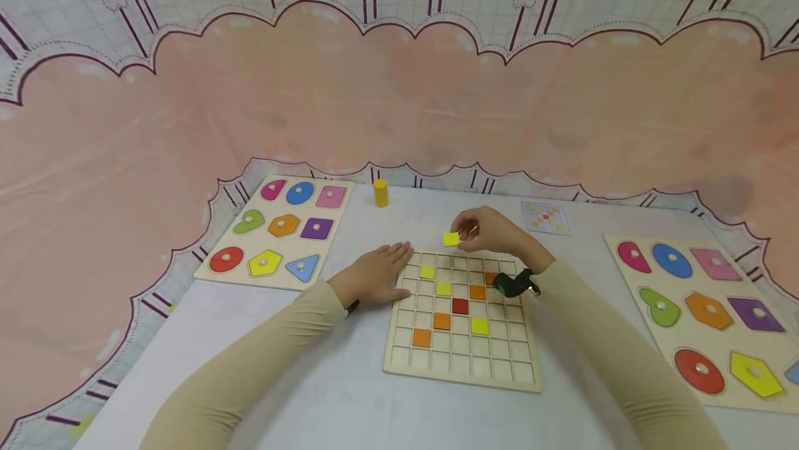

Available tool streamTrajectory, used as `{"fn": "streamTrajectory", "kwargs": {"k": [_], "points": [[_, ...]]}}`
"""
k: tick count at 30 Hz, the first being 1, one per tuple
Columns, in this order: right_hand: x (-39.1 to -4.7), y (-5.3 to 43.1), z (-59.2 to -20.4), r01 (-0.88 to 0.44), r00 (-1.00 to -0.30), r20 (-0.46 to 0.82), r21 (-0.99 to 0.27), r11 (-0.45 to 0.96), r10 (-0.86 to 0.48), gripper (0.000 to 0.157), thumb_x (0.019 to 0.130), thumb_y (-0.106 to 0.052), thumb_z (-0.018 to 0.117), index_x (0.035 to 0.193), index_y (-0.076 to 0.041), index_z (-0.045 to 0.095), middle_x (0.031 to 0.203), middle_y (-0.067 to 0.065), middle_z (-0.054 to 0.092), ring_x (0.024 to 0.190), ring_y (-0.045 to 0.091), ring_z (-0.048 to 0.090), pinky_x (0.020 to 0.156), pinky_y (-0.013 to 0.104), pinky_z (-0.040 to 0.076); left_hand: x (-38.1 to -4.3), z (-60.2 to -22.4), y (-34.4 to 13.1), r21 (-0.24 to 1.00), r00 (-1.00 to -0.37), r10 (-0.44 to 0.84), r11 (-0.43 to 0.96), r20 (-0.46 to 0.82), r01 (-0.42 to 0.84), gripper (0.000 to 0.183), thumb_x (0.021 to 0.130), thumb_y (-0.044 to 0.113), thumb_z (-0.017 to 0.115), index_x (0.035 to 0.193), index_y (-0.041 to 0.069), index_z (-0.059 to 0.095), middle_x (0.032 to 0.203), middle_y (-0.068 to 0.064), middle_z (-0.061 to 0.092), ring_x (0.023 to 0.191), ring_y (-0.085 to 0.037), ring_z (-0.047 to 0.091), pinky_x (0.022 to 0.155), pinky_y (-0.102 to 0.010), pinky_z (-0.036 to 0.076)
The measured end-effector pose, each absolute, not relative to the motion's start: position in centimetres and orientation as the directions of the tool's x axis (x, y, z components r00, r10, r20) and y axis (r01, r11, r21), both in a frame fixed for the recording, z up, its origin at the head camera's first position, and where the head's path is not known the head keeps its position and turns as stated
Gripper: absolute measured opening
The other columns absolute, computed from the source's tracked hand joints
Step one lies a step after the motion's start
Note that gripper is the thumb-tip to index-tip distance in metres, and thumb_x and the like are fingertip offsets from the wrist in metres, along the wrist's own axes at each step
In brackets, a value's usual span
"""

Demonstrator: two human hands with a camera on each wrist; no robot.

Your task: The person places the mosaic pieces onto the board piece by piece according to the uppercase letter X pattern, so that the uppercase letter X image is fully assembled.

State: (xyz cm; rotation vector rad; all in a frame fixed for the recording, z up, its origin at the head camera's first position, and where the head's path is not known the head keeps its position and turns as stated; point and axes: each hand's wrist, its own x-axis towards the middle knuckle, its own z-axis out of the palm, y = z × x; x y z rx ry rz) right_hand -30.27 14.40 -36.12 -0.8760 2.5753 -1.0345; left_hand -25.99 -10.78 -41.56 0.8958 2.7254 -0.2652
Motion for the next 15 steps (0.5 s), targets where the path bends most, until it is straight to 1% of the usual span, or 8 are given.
{"fn": "streamTrajectory", "kwargs": {"k": [4, 9, 15], "points": [[-27.7, 15.3, -36.6, -0.462, -0.790, 0.016, -0.674, 0.577, -0.613, 0.020, 0.078, -0.003, 0.072, 0.097, -0.001, 0.064, 0.083, 0.009, 0.062, 0.075, 0.014, 0.055, 0.074, 0.027, 0.054, -26.0, -41.4, -10.8, -0.073, -0.770, 0.566, 0.790, -0.293, 0.608, 0.085, 0.092, 0.059, 0.040, 0.151, 0.005, 0.012, 0.159, -0.010, 0.012, 0.147, -0.023, 0.014, 0.121, -0.036, 0.015], [-24.8, 16.7, -37.8, -0.466, -0.768, 0.007, -0.693, 0.550, -0.641, 0.021, 0.077, -0.003, 0.072, 0.097, -0.001, 0.064, 0.085, 0.007, 0.061, 0.075, 0.013, 0.055, 0.072, 0.025, 0.054, -26.1, -41.6, -10.9, -0.071, -0.765, 0.569, 0.787, -0.302, 0.613, 0.085, 0.093, 0.060, 0.039, 0.151, 0.004, 0.011, 0.159, -0.010, 0.011, 0.147, -0.023, 0.013, 0.121, -0.036, 0.015], [-22.3, 18.4, -39.0, -0.464, -0.757, -0.004, -0.701, 0.542, -0.654, 0.021, 0.077, -0.004, 0.072, 0.095, -0.004, 0.064, 0.088, 0.004, 0.062, 0.076, 0.010, 0.055, 0.070, 0.022, 0.053, -26.2, -41.6, -10.9, -0.080, -0.767, 0.565, 0.787, -0.304, 0.611, 0.085, 0.093, 0.060, 0.039, 0.151, 0.005, 0.010, 0.159, -0.009, 0.010, 0.147, -0.023, 0.012, 0.121, -0.035, 0.014]]}}
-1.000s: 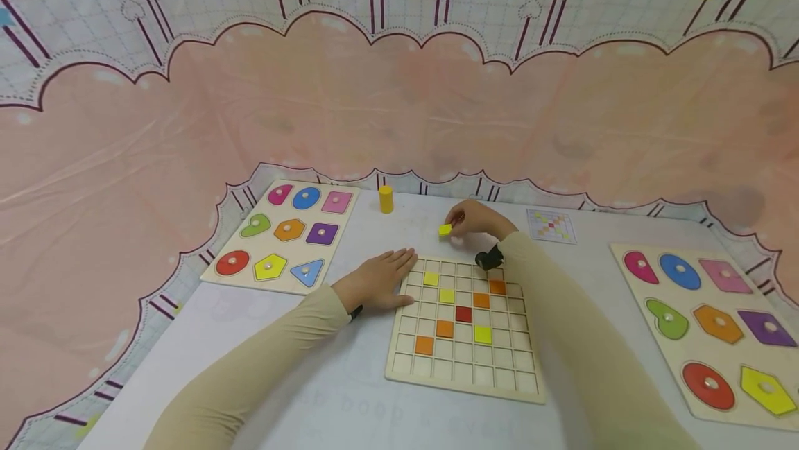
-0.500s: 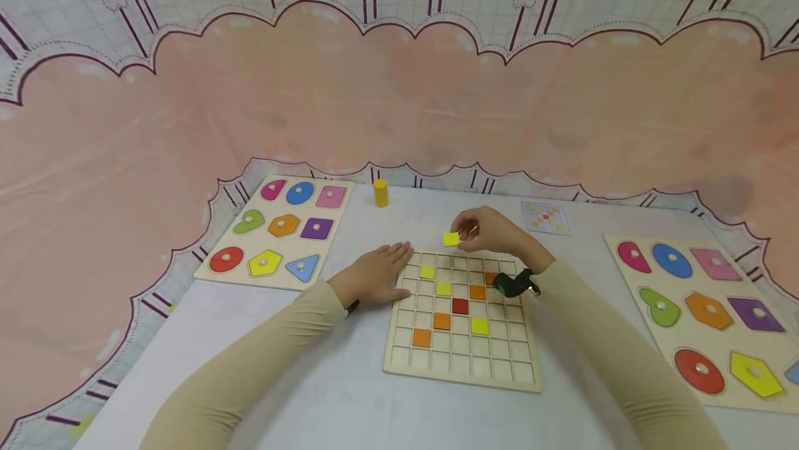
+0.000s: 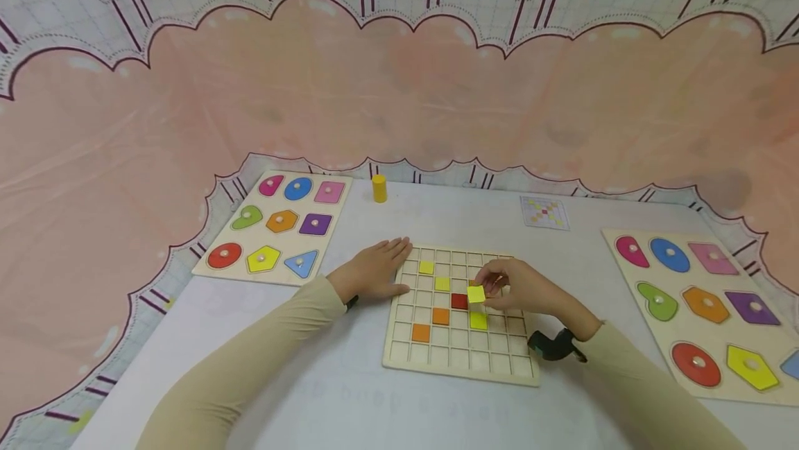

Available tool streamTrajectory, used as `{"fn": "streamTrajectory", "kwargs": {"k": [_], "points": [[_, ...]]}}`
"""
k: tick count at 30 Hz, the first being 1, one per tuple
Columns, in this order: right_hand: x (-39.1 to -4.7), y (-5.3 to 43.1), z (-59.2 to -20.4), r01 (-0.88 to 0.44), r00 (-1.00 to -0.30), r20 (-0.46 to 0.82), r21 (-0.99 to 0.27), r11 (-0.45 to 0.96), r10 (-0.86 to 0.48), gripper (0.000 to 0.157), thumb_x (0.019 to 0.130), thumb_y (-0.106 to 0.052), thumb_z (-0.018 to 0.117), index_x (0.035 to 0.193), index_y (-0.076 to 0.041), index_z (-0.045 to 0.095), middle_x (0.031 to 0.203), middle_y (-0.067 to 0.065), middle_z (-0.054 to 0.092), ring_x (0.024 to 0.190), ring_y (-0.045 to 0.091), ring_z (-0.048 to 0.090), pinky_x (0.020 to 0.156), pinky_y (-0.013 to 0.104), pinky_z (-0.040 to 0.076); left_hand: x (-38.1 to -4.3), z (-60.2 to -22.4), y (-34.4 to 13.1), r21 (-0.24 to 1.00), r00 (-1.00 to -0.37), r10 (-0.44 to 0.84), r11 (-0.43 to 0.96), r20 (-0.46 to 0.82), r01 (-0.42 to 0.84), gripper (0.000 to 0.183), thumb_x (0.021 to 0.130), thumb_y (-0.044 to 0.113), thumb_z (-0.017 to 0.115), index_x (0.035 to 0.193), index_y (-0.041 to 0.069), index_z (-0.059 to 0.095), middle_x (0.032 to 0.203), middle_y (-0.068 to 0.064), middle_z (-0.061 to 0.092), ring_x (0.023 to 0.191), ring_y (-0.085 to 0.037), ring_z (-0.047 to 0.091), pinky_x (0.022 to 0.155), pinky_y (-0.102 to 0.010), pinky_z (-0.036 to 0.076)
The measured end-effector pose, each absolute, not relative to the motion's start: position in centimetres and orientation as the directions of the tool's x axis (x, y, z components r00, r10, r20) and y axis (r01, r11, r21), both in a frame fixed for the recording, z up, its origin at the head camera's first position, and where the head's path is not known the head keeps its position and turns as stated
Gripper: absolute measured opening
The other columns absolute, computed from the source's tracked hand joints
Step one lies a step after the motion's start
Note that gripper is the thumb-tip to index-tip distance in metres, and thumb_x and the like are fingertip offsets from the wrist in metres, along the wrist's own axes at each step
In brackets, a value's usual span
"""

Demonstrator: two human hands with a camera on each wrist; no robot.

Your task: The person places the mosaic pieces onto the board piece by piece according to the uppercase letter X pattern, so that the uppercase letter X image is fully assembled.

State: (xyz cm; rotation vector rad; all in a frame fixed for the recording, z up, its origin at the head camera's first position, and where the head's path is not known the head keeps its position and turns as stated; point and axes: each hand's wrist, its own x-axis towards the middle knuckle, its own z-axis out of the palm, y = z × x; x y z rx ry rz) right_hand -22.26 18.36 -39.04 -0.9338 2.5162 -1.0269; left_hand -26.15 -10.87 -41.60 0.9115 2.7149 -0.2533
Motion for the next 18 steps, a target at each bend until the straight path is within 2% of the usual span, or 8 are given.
{"fn": "streamTrajectory", "kwargs": {"k": [7, 12, 18], "points": [[-20.3, 19.7, -39.9, -0.426, -0.753, -0.078, -0.699, 0.574, -0.654, 0.021, 0.077, -0.009, 0.074, 0.095, -0.008, 0.063, 0.087, -0.001, 0.059, 0.079, 0.009, 0.053, 0.071, 0.021, 0.051, -26.1, -41.4, -10.8, -0.071, -0.770, 0.562, 0.792, -0.302, 0.606, 0.085, 0.092, 0.059, 0.041, 0.151, 0.005, 0.011, 0.159, -0.010, 0.011, 0.147, -0.023, 0.013, 0.121, -0.036, 0.015], [-19.6, 20.6, -40.6, -0.427, -0.716, -0.101, -0.719, 0.549, -0.690, 0.022, 0.076, -0.010, 0.075, 0.094, -0.008, 0.064, 0.084, 0.000, 0.059, 0.074, 0.006, 0.052, 0.064, 0.018, 0.050, -26.0, -41.3, -10.7, -0.073, -0.772, 0.553, 0.796, -0.312, 0.600, 0.085, 0.092, 0.059, 0.041, 0.151, 0.006, 0.010, 0.159, -0.009, 0.010, 0.148, -0.022, 0.011, 0.121, -0.035, 0.014], [-19.3, 21.5, -41.2, -0.402, -0.704, -0.172, -0.703, 0.586, -0.689, 0.023, 0.074, -0.011, 0.076, 0.092, -0.013, 0.062, 0.079, -0.003, 0.055, 0.067, 0.004, 0.049, 0.057, 0.016, 0.045, -25.9, -41.2, -10.7, -0.062, -0.768, 0.561, 0.794, -0.308, 0.605, 0.084, 0.093, 0.058, 0.041, 0.151, 0.004, 0.011, 0.159, -0.010, 0.011, 0.147, -0.023, 0.012, 0.121, -0.036, 0.015]]}}
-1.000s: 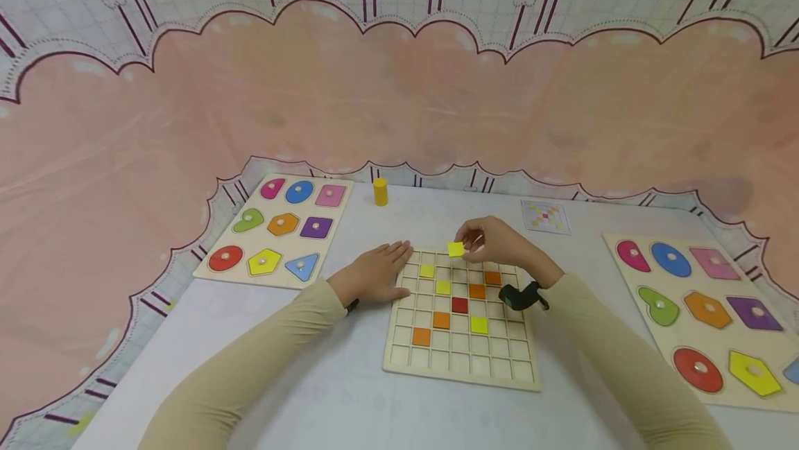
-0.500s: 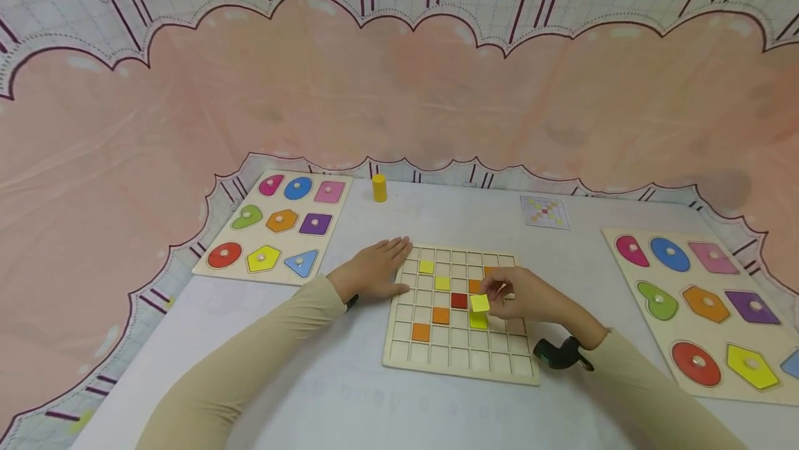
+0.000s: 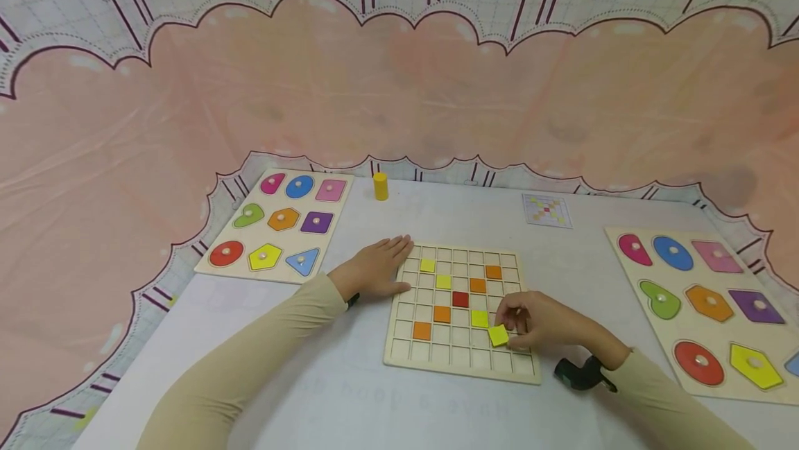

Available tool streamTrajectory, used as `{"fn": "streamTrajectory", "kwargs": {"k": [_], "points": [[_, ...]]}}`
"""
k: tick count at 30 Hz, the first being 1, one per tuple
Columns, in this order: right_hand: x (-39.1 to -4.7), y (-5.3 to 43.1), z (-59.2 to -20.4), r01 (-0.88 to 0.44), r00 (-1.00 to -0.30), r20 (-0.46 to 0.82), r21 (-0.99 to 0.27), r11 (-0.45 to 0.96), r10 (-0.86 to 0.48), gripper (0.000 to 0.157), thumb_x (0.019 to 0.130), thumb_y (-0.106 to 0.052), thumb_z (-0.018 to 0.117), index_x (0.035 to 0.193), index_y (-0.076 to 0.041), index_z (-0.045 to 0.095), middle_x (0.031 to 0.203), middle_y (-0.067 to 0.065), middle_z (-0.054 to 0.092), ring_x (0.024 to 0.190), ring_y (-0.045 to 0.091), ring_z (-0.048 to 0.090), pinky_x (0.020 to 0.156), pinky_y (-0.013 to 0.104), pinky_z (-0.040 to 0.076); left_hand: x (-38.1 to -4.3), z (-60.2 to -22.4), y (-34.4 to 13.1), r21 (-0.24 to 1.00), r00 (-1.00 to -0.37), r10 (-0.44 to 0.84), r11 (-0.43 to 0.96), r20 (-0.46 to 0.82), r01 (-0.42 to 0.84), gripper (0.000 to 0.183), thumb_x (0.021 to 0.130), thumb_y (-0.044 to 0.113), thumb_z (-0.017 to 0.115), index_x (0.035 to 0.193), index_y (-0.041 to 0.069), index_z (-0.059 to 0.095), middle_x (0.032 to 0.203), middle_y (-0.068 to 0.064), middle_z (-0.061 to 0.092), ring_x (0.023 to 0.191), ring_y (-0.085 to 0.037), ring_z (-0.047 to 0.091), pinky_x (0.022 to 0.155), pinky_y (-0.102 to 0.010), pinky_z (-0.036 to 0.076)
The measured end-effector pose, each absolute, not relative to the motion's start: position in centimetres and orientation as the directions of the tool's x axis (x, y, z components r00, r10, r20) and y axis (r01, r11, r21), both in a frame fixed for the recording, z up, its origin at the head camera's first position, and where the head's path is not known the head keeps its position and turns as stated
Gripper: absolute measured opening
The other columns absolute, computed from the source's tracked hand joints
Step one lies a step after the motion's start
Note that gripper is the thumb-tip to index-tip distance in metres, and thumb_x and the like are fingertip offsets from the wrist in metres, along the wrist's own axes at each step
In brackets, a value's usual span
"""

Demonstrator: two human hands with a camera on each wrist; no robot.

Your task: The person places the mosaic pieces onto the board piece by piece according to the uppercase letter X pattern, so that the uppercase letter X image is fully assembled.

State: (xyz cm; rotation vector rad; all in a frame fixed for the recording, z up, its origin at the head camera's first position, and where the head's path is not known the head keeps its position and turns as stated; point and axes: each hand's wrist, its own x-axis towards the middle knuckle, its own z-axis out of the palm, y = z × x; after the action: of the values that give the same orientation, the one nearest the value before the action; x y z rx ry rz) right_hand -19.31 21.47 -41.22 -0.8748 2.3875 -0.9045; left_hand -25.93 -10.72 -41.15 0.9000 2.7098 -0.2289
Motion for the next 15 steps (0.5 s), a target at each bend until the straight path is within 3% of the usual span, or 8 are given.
{"fn": "streamTrajectory", "kwargs": {"k": [7, 15], "points": [[-19.18, 21.45, -41.23, -0.402, -0.690, -0.192, -0.700, 0.590, -0.698, 0.027, 0.071, -0.017, 0.081, 0.089, -0.018, 0.060, 0.080, -0.004, 0.054, 0.069, 0.005, 0.049, 0.058, 0.017, 0.045, -25.82, -41.08, -10.85, -0.063, -0.771, 0.560, 0.795, -0.304, 0.603, 0.085, 0.093, 0.058, 0.041, 0.151, 0.005, 0.012, 0.159, -0.010, 0.012, 0.147, -0.023, 0.013, 0.121, -0.036, 0.015], [-19.44, 21.45, -41.30, -0.426, -0.661, -0.163, -0.722, 0.545, -0.733, 0.026, 0.072, -0.019, 0.081, 0.089, -0.015, 0.062, 0.079, -0.003, 0.054, 0.069, 0.005, 0.048, 0.058, 0.016, 0.044, -25.98, -41.46, -11.06, -0.059, -0.771, 0.558, 0.797, -0.307, 0.601, 0.085, 0.093, 0.058, 0.041, 0.151, 0.005, 0.010, 0.159, -0.010, 0.010, 0.148, -0.022, 0.010, 0.121, -0.036, 0.014]]}}
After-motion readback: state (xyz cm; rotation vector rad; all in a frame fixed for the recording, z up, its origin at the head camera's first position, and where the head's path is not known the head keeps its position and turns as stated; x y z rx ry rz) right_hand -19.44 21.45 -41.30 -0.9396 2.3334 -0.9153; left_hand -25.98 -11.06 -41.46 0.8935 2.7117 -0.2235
